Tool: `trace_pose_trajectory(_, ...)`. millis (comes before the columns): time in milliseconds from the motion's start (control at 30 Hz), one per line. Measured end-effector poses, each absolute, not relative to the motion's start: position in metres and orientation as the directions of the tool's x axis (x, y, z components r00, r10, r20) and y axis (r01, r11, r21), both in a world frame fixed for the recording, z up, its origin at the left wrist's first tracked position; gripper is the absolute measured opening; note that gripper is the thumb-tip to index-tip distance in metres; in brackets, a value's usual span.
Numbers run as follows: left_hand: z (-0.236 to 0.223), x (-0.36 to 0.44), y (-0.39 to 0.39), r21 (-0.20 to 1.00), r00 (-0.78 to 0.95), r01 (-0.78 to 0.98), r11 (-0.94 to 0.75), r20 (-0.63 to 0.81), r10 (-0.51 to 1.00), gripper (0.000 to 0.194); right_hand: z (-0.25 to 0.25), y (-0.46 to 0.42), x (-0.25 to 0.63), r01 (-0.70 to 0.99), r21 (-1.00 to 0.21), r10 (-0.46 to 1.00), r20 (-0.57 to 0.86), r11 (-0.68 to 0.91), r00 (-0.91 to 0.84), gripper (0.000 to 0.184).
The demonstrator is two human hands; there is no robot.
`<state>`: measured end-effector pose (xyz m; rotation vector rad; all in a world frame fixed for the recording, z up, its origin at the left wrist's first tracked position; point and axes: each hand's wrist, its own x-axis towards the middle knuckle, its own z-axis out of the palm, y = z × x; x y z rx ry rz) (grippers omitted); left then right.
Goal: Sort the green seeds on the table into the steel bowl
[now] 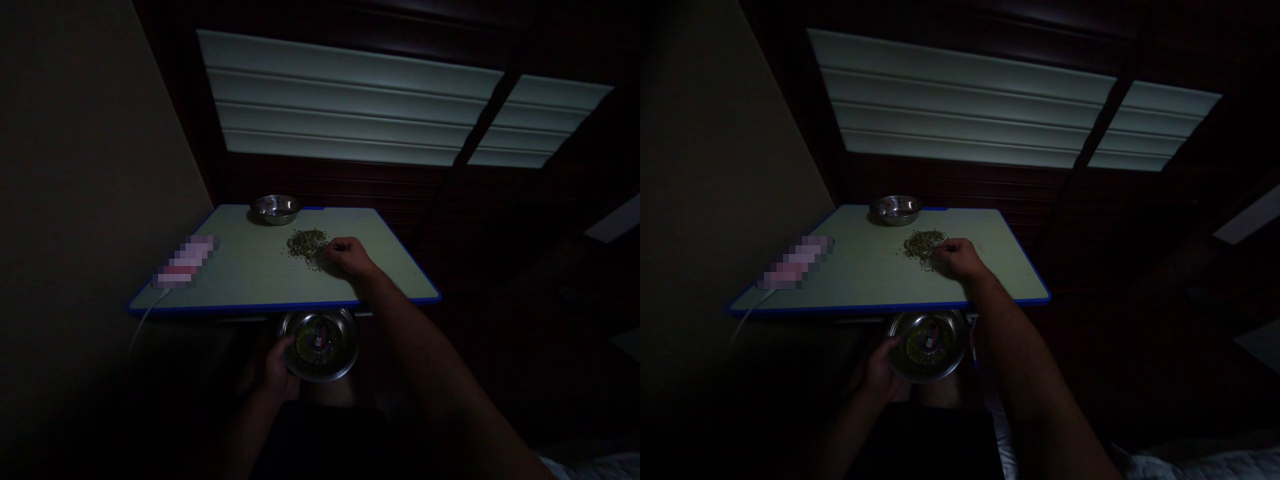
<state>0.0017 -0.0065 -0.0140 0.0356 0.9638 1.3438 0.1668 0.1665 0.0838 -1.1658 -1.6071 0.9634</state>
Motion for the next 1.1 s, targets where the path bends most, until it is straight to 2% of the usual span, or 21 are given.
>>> trace_pose_trajectory(133, -0.013, 0.002, -0.0066, 0.545, -0.086, -0.788, 0.288, -0.56, 0.824, 0.011, 0.0843, 0.166, 0.166, 0.252, -0.933, 0.965, 0.234, 0.258, -0.12, 0.017)
trace_pose_trajectory(533, -0.0137, 0.0007, -0.0075, 0.491, -0.034, -0.813, 0.312, -0.575, 0.818, 0.013, 0.0829, 0.1653, 0.1668, 0.289, -0.927, 0.956, 0.173, 0.239, -0.235, 0.019)
trace_pose_trajectory(767, -0.0116, 0.0024, -0.0069, 0.542, -0.091, -0.788, 0.293, -0.573, 0.814, 0.01, 0.0848, 0.1663, 0.1676, 0.36, -0.909, 0.977, 0.193, 0.212, -0.088, 0.014)
trace_pose_trajectory(933, -0.0143, 0.0015, -0.0071, 0.532, -0.071, -0.79, 0.306, -0.574, 0.816, 0.012, 0.0832, 0.1694, 0.1697, 0.452, -0.866, 0.967, 0.253, 0.216, 0.023, 0.013)
trace_pose_trajectory(1100, -0.0171, 0.0002, -0.0065, 0.534, -0.063, -0.792, 0.296, -0.554, 0.83, 0.015, 0.0847, 0.1677, 0.168, 0.379, -0.895, 0.971, 0.232, 0.237, -0.06, 0.016)
